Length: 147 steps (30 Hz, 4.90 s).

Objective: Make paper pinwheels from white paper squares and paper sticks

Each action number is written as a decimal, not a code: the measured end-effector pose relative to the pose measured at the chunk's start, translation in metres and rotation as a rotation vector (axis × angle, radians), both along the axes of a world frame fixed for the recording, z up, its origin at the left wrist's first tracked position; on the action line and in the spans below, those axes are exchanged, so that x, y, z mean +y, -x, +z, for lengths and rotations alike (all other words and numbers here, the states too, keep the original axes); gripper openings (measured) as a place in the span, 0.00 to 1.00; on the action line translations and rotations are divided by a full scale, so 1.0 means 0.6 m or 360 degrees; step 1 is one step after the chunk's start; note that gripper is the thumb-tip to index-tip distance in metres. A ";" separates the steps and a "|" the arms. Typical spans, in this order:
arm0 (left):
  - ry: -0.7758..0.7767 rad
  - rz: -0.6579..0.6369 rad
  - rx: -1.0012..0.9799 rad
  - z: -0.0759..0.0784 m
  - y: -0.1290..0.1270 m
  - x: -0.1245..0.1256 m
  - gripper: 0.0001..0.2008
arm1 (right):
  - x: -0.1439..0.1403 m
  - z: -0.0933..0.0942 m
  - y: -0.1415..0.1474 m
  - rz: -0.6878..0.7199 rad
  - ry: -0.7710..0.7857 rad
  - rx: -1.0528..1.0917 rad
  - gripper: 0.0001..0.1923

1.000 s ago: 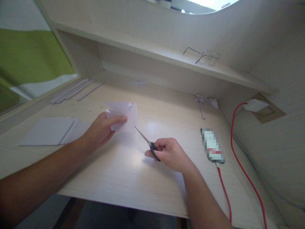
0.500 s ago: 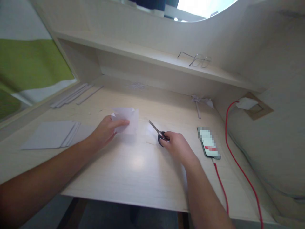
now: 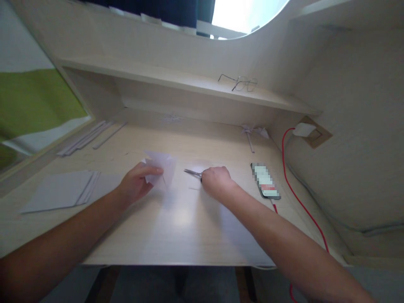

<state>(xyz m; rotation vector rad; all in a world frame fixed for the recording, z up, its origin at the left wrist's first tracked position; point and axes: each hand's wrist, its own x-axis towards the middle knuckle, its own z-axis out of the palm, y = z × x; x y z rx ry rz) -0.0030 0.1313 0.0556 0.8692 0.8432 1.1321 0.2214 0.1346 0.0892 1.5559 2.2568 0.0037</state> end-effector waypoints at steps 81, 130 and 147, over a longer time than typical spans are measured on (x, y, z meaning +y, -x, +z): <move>0.0009 0.0109 0.0894 -0.032 -0.028 -0.024 0.18 | -0.012 -0.075 -0.008 -0.0799 -0.0298 0.2738 0.07; -0.1507 -0.0524 0.1823 0.026 -0.012 0.035 0.03 | -0.032 -0.048 -0.008 -0.0256 -0.0054 0.2074 0.06; -0.0263 -0.0529 0.1009 -0.005 -0.020 0.021 0.12 | -0.035 -0.061 0.008 -0.0672 0.0150 0.2640 0.05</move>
